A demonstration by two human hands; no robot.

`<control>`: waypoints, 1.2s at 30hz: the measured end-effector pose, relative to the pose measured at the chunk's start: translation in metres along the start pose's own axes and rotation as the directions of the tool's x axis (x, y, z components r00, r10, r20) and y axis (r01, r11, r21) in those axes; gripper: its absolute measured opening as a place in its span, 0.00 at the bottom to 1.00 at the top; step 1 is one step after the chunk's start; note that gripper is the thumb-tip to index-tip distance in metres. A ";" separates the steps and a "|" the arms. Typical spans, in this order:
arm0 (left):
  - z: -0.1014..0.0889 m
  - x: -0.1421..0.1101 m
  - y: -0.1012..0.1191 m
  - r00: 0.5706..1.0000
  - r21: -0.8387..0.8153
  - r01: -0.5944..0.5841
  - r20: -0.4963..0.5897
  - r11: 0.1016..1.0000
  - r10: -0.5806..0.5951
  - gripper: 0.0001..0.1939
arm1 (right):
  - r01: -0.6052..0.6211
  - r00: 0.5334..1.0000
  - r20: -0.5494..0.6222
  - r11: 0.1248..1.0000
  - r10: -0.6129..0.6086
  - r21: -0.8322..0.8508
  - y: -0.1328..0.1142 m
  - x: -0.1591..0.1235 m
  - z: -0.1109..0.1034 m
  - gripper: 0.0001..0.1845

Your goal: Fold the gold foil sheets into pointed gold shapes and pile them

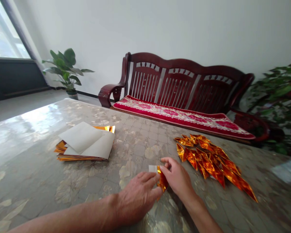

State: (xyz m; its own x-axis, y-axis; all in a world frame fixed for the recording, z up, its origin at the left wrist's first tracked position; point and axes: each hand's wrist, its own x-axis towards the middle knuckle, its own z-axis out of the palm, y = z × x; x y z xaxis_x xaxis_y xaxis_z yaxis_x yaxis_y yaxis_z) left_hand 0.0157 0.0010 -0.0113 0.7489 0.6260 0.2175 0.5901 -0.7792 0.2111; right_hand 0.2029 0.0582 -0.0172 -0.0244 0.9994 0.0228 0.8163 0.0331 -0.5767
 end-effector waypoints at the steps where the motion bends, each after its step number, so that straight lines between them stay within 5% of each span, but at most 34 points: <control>1: 0.000 0.000 0.000 1.000 0.003 0.005 -0.004 1.000 -0.005 0.07 | 0.006 1.000 0.004 1.000 -0.006 -0.012 -0.001 0.000 -0.001 0.13; 10: 0.005 0.000 0.000 0.994 0.051 0.098 -0.050 0.994 -0.095 0.09 | -0.004 0.996 0.090 0.996 0.012 -0.092 -0.010 0.002 -0.009 0.04; 18: 0.008 -0.001 0.001 0.988 0.056 0.141 -0.077 0.988 -0.136 0.11 | -0.028 0.993 0.109 0.989 0.044 -0.143 -0.017 0.005 -0.009 0.06; 26: 0.005 0.001 0.003 0.982 0.018 0.173 -0.080 0.985 -0.171 0.11 | 0.093 0.993 -0.048 0.976 -0.104 -0.198 -0.018 -0.002 0.002 0.04; 36: 0.004 0.001 0.006 0.978 0.034 0.197 -0.083 0.980 -0.193 0.10 | 0.238 0.961 -0.091 0.947 -0.262 -0.214 -0.014 -0.008 0.009 0.06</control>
State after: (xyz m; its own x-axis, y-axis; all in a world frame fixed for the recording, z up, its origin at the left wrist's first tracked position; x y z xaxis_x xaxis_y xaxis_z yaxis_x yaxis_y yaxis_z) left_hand 0.0207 -0.0031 -0.0138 0.5932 0.7650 0.2508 0.7358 -0.6416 0.2167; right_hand 0.1866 0.0501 -0.0167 -0.1847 0.9513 0.2467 0.8911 0.2680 -0.3663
